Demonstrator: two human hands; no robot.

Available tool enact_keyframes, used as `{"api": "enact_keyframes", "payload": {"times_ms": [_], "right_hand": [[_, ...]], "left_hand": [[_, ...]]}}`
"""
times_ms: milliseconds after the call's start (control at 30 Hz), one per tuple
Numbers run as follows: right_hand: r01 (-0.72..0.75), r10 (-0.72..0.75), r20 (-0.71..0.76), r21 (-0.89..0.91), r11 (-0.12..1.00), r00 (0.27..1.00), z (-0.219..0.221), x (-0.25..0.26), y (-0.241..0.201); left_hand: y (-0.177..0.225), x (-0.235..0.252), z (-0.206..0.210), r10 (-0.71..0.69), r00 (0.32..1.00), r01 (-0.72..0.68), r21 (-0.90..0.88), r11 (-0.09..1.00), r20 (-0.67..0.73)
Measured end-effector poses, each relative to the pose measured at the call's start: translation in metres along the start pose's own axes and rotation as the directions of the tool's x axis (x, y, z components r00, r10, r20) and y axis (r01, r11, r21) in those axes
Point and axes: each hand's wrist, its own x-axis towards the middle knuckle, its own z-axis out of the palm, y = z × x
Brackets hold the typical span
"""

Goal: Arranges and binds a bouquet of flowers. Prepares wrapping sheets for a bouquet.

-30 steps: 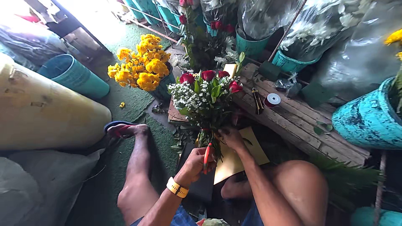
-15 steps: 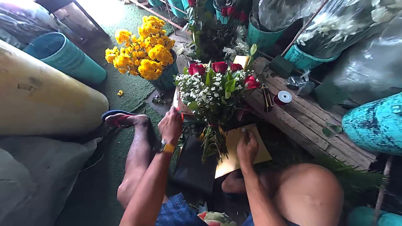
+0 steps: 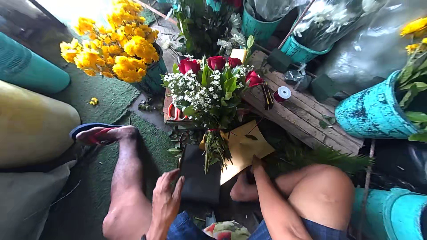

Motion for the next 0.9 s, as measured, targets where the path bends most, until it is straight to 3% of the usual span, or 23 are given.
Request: {"api": "enact_keyframes", "payload": {"times_ms": [100,200,300,367,433,567,667,767,833,900], "right_hand": [[0.022,-0.019,-0.031,0.078,0.997,0.999,-0.009,0.003,0.018],[-0.001,-0.012,0.096,0.132,0.991,0.995,-0.012,0.006,0.015],[0.245,-0.246,-0.038,-0.031,0.969,0.969,-0.017,-0.015,-0.014],[0.459,-0.489,-0.133,-0.203,0.865,0.862,-0.032,-0.058,-0.054],[0.616,-0.663,-0.098,-0.292,0.732,0.742,-0.065,-0.105,-0.089],[0.812,-0.850,0.028,-0.312,0.493,0.527,-0.131,-0.189,-0.118],[0.949,-0.953,0.014,-0.097,0.301,0.304,-0.161,-0.228,-0.113],[0.960,-0.986,-0.023,0.233,0.156,0.166,-0.186,-0.270,-0.108],[0.964,-0.998,-0.058,0.265,0.011,0.027,-0.207,-0.294,-0.109],[0.973,-0.988,-0.082,0.181,-0.145,-0.132,-0.230,-0.305,-0.115]], "left_hand": [[0.012,-0.036,0.010,-0.091,0.995,0.095,-0.099,0.991,0.042],[0.027,-0.053,0.017,-0.090,0.991,0.103,-0.139,0.985,0.096],[0.038,-0.073,0.025,-0.071,0.991,0.089,-0.171,0.981,0.109],[0.048,-0.079,0.027,-0.053,0.993,0.076,-0.217,0.973,0.109],[0.061,-0.080,0.030,-0.010,0.994,0.041,-0.287,0.957,0.109],[0.111,-0.070,0.037,0.179,0.976,-0.106,-0.453,0.885,0.121],[0.160,-0.067,0.042,0.353,0.930,-0.258,-0.499,0.828,0.106],[0.207,-0.080,0.039,0.503,0.864,-0.408,-0.541,0.736,0.033],[0.229,-0.097,0.035,0.570,0.820,-0.498,-0.556,0.666,-0.052],[0.243,-0.115,0.031,0.593,0.795,-0.553,-0.559,0.618,-0.130]]}}
